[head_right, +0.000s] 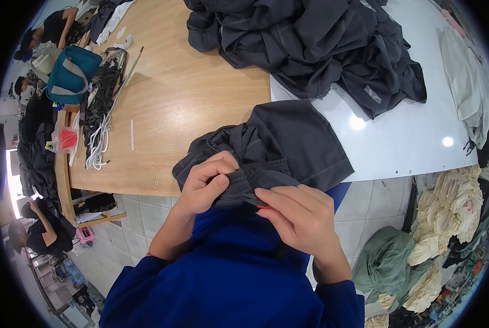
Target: Trimming loose threads from the waistband of gray garments using nippers.
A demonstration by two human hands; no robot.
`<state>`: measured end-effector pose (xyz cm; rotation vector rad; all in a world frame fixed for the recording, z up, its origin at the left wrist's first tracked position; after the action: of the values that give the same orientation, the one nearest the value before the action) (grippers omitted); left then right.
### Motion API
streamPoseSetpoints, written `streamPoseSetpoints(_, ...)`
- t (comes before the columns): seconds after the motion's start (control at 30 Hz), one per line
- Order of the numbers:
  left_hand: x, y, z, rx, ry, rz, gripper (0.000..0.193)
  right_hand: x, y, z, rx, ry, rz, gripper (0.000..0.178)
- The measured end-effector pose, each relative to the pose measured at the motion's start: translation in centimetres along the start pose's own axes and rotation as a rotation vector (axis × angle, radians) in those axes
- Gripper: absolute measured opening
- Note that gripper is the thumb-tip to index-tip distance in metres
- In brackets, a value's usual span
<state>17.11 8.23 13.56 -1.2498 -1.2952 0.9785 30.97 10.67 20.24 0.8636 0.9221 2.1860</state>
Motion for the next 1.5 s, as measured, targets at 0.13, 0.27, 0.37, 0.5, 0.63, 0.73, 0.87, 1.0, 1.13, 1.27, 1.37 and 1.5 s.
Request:
streamPoseSetpoints(0.13, 0.0, 0.2, 0.0, -0.01, 0.001, 0.005, 0.019, 0.1, -0.2, -0.3, 0.035, 0.023, -0.005, 0.028)
streamPoseSetpoints(0.27, 0.0, 0.6, 0.0, -0.042, -0.001, 0.027, 0.021, 0.0, -0.3, -0.3, 0.028, -0.028, 0.03, 0.026)
streamPoseSetpoints(0.37, -0.3, 1.0, 0.0, -0.085, -0.008, 0.06, 0.022, 0.1, -0.2, -0.3, 0.019, -0.052, 0.053, 0.025)
streamPoseSetpoints(0.5, -0.4, 1.1, 0.0, -0.097, 0.007, 0.062, 0.023, 0.1, 0.1, -0.2, -0.003, -0.049, 0.08, 0.024)
streamPoseSetpoints(0.63, -0.4, 1.2, 0.0, -0.109, 0.005, 0.07, 0.023, 0.1, 0.4, -0.2, -0.014, -0.031, 0.103, 0.025)
streamPoseSetpoints(0.73, -0.3, 0.9, -0.1, -0.073, 0.022, 0.046, 0.022, 0.2, -0.3, -0.2, 0.01, -0.036, -0.002, 0.026)
streamPoseSetpoints(0.87, -0.4, 1.0, -0.1, -0.043, 0.026, 0.049, 0.02, 0.2, 0.0, -0.1, -0.015, -0.029, 0.018, 0.028)
streamPoseSetpoints(1.0, -0.4, 0.9, -0.2, -0.033, 0.023, 0.056, 0.019, 0.4, 0.5, 0.0, -0.069, -0.004, 0.04, 0.028)
streamPoseSetpoints(1.13, -0.3, 0.8, -0.1, -0.041, 0.014, 0.052, 0.019, 0.4, 0.2, -0.2, -0.059, -0.002, 0.039, 0.028)
streamPoseSetpoints(1.27, -0.3, 0.9, -0.2, -0.03, 0.019, 0.057, 0.019, 0.4, 0.3, -0.2, -0.051, -0.028, 0.048, 0.029)
streamPoseSetpoints(1.37, -0.3, 0.9, -0.3, -0.022, 0.022, 0.059, 0.018, 0.4, 0.4, -0.4, -0.049, -0.029, 0.053, 0.028)
streamPoseSetpoints(1.5, -0.3, 0.8, -0.3, -0.029, 0.021, 0.055, 0.018, 0.5, 0.6, -0.4, -0.068, -0.028, 0.071, 0.027)
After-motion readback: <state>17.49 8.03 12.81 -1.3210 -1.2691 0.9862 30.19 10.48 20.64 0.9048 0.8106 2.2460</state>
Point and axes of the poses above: each hand's wrist, its own x-axis towards the middle knuckle, its own z-axis out of the back of the hand, y = z × x, the point moved 10 cm from there along x, towards the middle knuckle, and after that the axes turned 3 degrees about -z, right-handed, at the moved point
